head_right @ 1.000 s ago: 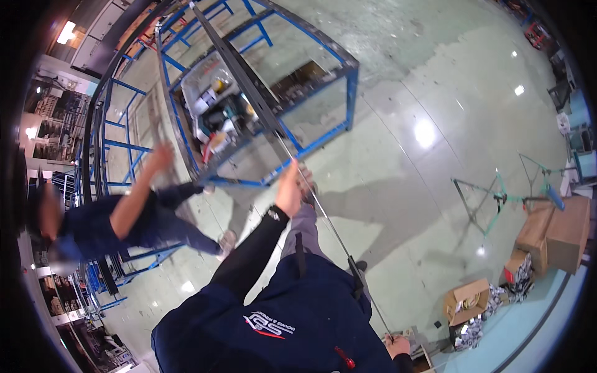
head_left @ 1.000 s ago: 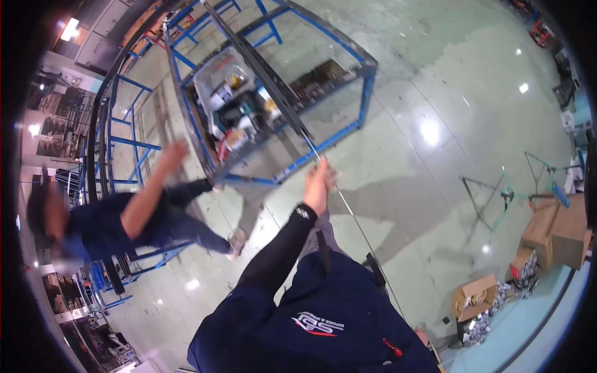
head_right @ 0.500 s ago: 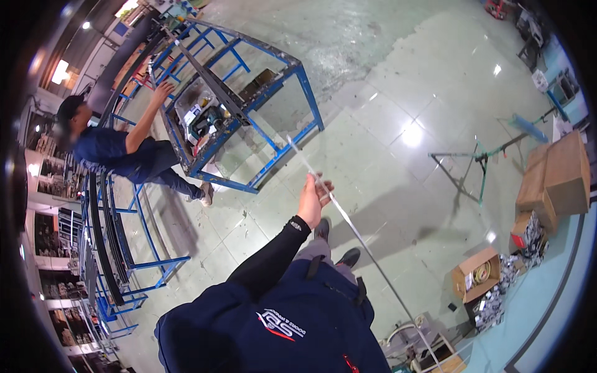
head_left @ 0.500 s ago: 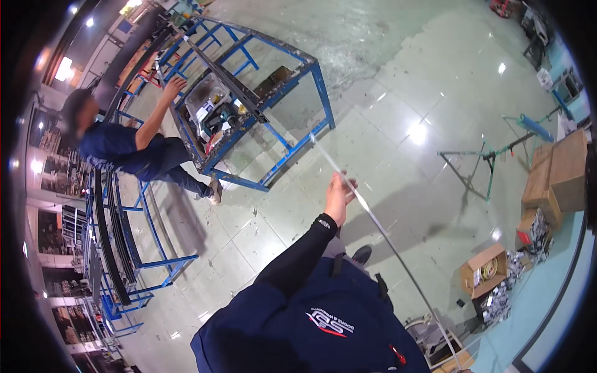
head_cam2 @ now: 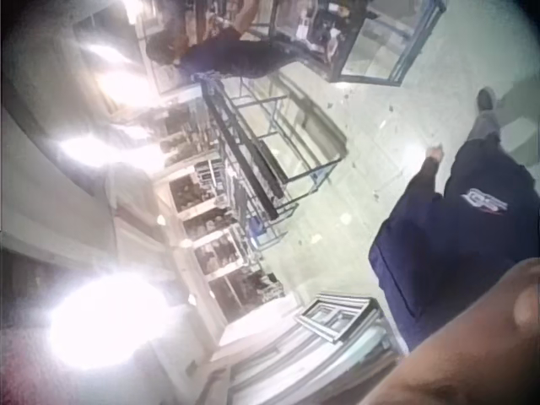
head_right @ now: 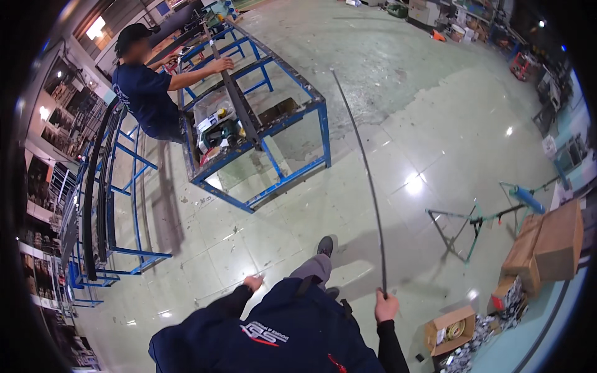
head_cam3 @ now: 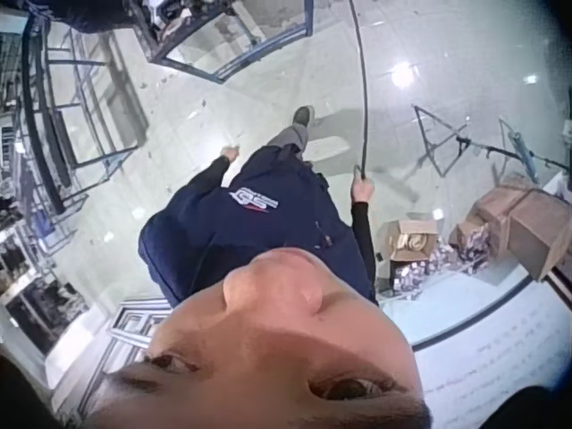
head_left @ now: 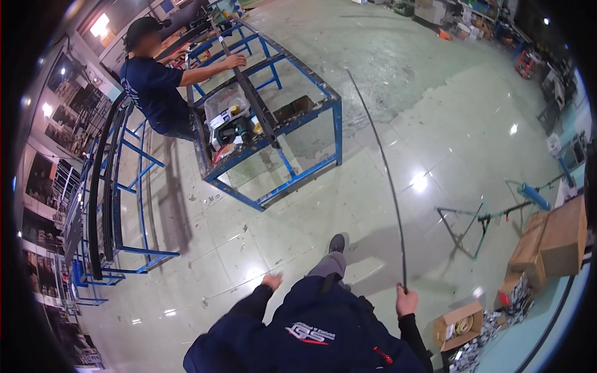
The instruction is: The person assembles a window frame by measuring and cutting a plastic strip, then joining metal profiles using a clamp, a rubber mallet, and a pneumatic drill. The person secures the frame components together on a workbench.
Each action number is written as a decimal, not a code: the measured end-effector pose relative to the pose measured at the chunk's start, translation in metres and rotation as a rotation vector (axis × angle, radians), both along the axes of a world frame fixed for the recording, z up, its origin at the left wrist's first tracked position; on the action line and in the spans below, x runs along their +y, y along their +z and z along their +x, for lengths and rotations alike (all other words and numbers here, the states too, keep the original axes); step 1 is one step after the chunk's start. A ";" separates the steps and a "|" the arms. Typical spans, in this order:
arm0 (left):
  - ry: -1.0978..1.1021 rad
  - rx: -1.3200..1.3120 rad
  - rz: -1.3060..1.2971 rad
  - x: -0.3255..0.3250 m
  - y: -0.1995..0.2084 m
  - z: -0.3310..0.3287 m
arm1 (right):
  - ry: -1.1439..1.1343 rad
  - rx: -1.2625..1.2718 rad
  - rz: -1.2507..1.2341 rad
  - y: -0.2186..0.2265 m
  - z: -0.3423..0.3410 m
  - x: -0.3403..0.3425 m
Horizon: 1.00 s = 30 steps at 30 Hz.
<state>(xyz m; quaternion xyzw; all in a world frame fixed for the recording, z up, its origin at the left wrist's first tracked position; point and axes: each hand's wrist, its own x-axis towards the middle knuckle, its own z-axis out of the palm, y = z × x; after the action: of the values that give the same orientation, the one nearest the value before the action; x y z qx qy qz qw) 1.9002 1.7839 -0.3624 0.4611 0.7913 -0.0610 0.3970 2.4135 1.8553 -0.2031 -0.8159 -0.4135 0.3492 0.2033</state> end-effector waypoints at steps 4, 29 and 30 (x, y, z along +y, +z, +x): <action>-0.142 0.135 -0.415 -0.067 -0.001 -0.014 | -0.127 0.294 0.014 -0.019 -0.031 0.150; 1.289 1.112 0.485 0.893 0.295 -0.193 | 0.225 0.121 0.003 0.004 -0.077 1.137; 1.020 1.437 0.533 0.811 0.213 -0.261 | 0.329 0.199 -0.082 0.003 -0.118 1.182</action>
<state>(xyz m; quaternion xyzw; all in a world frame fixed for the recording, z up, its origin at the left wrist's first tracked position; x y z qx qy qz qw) 1.6396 2.5948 -0.1492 -0.0162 0.9430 0.0340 -0.3307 2.2955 3.0375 -0.2003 -0.7066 -0.5044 0.4731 0.1498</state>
